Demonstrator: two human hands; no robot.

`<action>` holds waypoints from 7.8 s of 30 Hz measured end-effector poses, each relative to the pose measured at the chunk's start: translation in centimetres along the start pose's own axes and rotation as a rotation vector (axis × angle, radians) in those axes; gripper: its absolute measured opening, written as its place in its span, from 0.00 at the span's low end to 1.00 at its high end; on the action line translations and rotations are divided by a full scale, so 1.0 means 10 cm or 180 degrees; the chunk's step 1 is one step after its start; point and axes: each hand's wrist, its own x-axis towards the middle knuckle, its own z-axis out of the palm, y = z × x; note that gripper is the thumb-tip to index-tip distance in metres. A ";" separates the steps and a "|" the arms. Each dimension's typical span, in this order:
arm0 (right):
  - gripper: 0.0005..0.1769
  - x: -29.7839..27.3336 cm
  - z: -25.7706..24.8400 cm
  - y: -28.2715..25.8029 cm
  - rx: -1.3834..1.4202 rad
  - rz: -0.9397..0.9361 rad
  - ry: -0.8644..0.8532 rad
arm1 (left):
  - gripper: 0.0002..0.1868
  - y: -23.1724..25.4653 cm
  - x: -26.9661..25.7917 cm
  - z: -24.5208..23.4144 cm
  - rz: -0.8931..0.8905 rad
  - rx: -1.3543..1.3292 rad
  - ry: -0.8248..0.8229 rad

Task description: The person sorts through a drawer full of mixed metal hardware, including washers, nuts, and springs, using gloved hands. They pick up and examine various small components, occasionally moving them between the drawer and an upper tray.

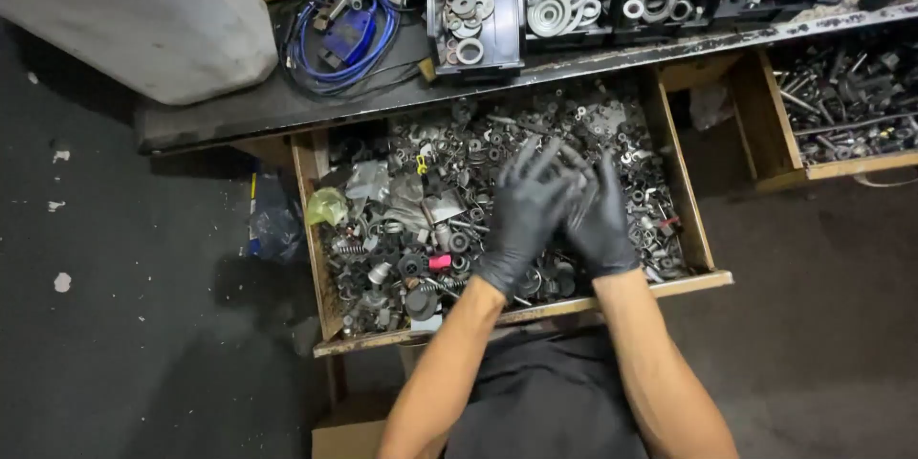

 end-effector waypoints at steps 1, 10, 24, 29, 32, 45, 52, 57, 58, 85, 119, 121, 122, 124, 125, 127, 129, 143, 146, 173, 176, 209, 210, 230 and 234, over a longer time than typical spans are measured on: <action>0.33 0.08 -0.15 -0.02 -0.0005 0.0010 -0.0014 | 0.09 0.00 -0.01 0.03 -0.0008 0.0012 0.0011; 0.23 0.38 -0.70 -0.13 0.0080 -0.0558 0.0371 | 0.11 -1.22 0.58 0.89 -0.0355 0.0478 -0.0760; 0.25 0.52 -0.78 -0.04 0.0087 -0.0449 0.0421 | 0.11 -0.91 0.62 0.49 -0.0696 0.0228 -0.0960; 0.23 0.39 -0.60 -0.06 0.0415 -0.0416 0.0213 | 0.05 -0.70 0.45 0.22 -0.2199 -0.0961 -0.0794; 0.31 0.30 -0.46 -0.05 0.0398 -0.0455 0.0024 | 0.08 -0.64 0.32 0.10 -0.2345 -0.1755 -0.0523; 0.34 0.21 -0.31 -0.03 -0.0286 -0.0549 -0.0516 | 0.25 -0.48 0.24 -0.22 -0.2187 -0.4170 -0.0554; 0.32 0.37 -0.55 0.05 -0.0220 -0.0691 -0.0532 | 0.29 -0.33 0.10 -0.29 -0.2335 -0.4237 -0.0683; 0.34 0.21 -0.41 -0.02 0.0018 -0.0588 -0.0387 | 0.25 -0.35 -0.04 -0.20 -0.2714 -0.4131 -0.0401; 0.34 0.17 -0.37 -0.02 0.0012 -0.0587 -0.0393 | 0.25 -0.34 -0.05 -0.23 -0.2711 -0.4134 -0.0394; 0.17 -0.54 1.49 -0.44 -0.4141 -0.0997 -0.1382 | 0.16 -0.06 -0.16 -1.19 -0.2063 -0.4087 -0.0064; 0.08 0.76 0.22 -3.19 -0.4555 -0.5442 0.0195 | 0.35 -0.36 -0.03 -0.40 0.0087 0.2141 -0.2128; 0.09 0.63 0.19 -2.78 -0.4346 -0.5067 0.0244 | 0.38 -0.22 0.05 -0.65 0.0764 0.3288 -0.1958; 0.06 0.56 0.12 -2.53 -0.4505 -0.4924 0.0161 | 0.34 -0.16 0.11 -0.76 0.1704 0.4312 -0.2406; 0.10 0.43 0.09 -1.95 -0.4661 -0.4745 0.0083 | 0.37 -0.17 0.16 -0.84 0.2720 0.5281 -0.2870; 0.09 0.38 0.15 -1.65 -0.4588 -0.4102 0.0127 | 0.34 -0.24 0.17 -0.80 0.2342 0.4911 -0.2800; 0.12 0.33 0.24 -1.17 -0.4496 -0.3451 0.0147 | 0.32 -0.38 0.26 -0.70 0.1955 0.4537 -0.2734; 0.17 0.36 0.32 -0.79 -0.4438 -0.2386 -0.0421 | 0.24 -0.53 0.41 -0.62 0.0833 0.3432 -0.2415; 0.08 1.78 -0.62 0.31 -0.6655 -0.1658 -0.0346 | 0.16 -1.29 0.41 0.43 -0.2243 -0.0467 -0.0633; 0.10 1.66 -0.51 0.22 -0.6534 -0.1821 -0.0481 | 0.14 -1.22 0.40 0.25 -0.1144 0.0821 -0.0599; 0.08 1.18 -0.28 -0.05 -0.2612 -0.0807 0.0123 | 0.15 -2.39 0.23 1.32 -0.1766 0.0837 -0.1533; 0.23 0.84 0.10 -0.18 -0.1560 -0.0199 -0.0112 | 0.12 -1.81 0.43 0.52 -0.2064 -0.0073 -0.1309; 0.16 1.27 -0.33 0.04 -0.0878 0.0428 -0.0244 | 0.22 -0.87 0.73 -0.19 -0.1038 -0.0482 -0.1281; 0.15 1.27 -0.32 -0.07 -0.0748 0.0440 -0.0110 | 0.19 -1.03 0.70 -0.09 -0.1155 -0.0475 -0.1328; 0.18 1.38 -0.50 -0.01 -0.6967 -0.1641 -0.0103 | 0.21 -1.06 -0.18 -0.62 -0.0639 0.0638 -0.2055; 0.13 1.36 -0.58 0.13 -0.7775 -0.2535 -0.0663 | 0.17 -0.89 -0.28 -0.82 -0.0454 0.0562 -0.1939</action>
